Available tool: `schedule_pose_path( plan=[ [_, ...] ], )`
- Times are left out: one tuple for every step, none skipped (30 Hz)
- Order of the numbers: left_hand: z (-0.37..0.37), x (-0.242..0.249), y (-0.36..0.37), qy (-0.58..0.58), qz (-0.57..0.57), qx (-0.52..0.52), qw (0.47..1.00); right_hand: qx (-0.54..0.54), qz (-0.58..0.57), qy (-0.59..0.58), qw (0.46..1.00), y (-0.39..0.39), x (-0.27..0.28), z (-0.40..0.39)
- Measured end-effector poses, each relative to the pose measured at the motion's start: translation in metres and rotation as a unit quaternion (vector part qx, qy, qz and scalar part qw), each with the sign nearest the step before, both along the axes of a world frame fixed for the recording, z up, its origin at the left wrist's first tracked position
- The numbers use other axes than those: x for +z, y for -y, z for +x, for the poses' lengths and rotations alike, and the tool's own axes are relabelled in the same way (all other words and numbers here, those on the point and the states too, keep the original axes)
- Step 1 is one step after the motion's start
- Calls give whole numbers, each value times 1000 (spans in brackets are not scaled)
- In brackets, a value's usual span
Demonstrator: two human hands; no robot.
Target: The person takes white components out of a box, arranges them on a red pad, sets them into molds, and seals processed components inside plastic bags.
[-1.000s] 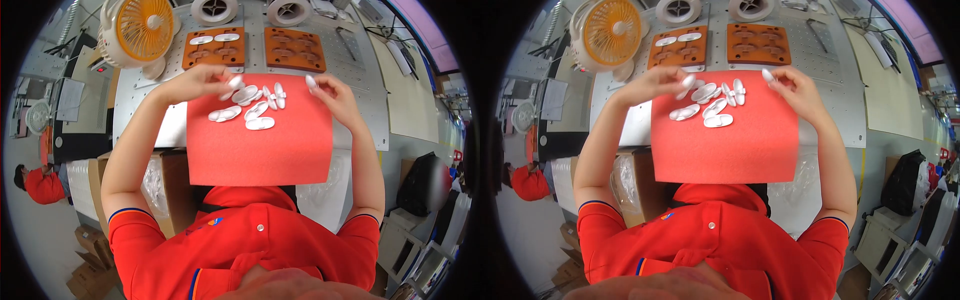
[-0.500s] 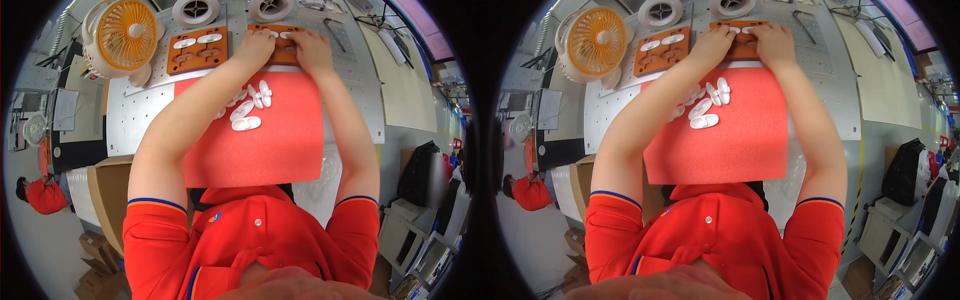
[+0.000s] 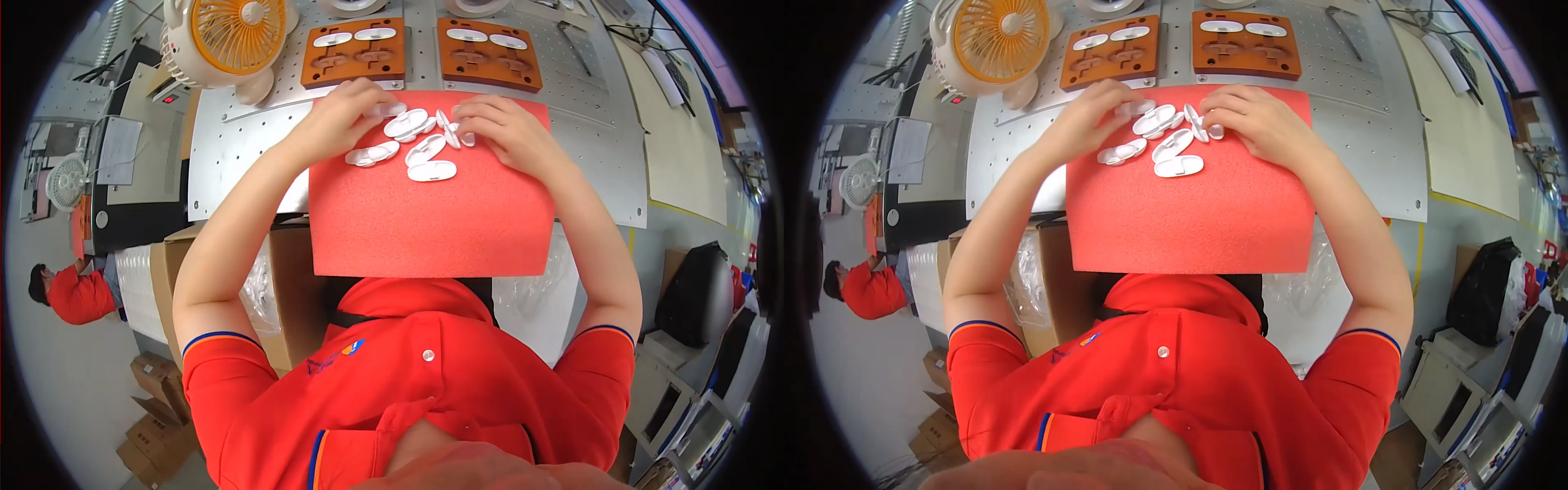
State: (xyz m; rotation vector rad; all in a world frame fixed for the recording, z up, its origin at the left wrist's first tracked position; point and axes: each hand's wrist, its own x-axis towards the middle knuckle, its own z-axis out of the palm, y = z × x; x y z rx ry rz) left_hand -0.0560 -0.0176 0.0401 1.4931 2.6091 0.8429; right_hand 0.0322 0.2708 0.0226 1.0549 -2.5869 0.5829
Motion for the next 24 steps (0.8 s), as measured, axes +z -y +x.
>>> schedule_pose_path(
  plan=[
    [2,-7,-4,-59,-20,2,998,-6,5,-2,1000,-1,-3,-2],
    [1,-11,-5,-63,-15,-2,998,-2,25,-6,1000,-2,-6,-6],
    [-1,-14,-5,-55,-23,5,998,5,46,-9,999,-3,-6,-9],
    [-3,-13,-4,-48,-33,15,998,5,49,-12,999,-4,-4,-9],
    [-6,-12,-2,-56,-18,15,998,-5,51,-5,999,-4,-2,-6],
    [-7,-12,1,-56,-17,19,998,-13,52,3,999,-3,-1,-3],
    [-6,-6,4,49,-10,84,995,-7,53,4,999,-4,0,1],
    [-3,-1,9,154,-3,151,976,-41,39,8,998,-5,1,6],
    [-2,2,14,132,-10,168,977,-74,24,12,997,-4,0,9],
    [-2,2,19,133,-13,178,975,-63,21,14,998,-2,-3,12],
    [-2,2,24,144,-31,168,975,-87,10,-15,996,0,-6,14],
    [-1,1,28,156,-48,157,974,-112,-1,-43,993,1,-9,15],
    [0,-3,31,58,-46,140,987,-106,-4,-41,994,2,-12,15],
    [-3,-4,34,60,-48,144,987,-127,-11,-57,990,2,-16,16],
    [-8,-4,35,-91,-24,55,994,-150,-17,-74,986,2,-18,16],
    [-10,-3,34,-239,3,-38,970,-150,-18,-72,986,3,-18,16],
    [-9,1,36,-212,-21,-106,971,-153,-22,-75,985,3,-19,16],
    [-7,-1,35,-212,-19,-109,971,-157,-26,-78,984,3,-18,16],
    [-4,-3,33,-130,-25,-100,986,-160,-24,-77,984,2,-18,16],
    [-1,-4,32,-46,-32,-89,994,-161,-19,-80,984,3,-18,17],
    [0,-4,32,-45,-31,-90,994,-161,-15,-83,983,3,-18,17],
    [2,1,29,-42,-11,-92,995,-162,-16,-81,983,4,-18,17],
    [5,6,27,-40,8,-93,995,-164,-29,-78,983,4,-18,17],
    [11,10,23,-39,7,-93,995,-166,-43,-75,982,5,-18,17]
  ],
)
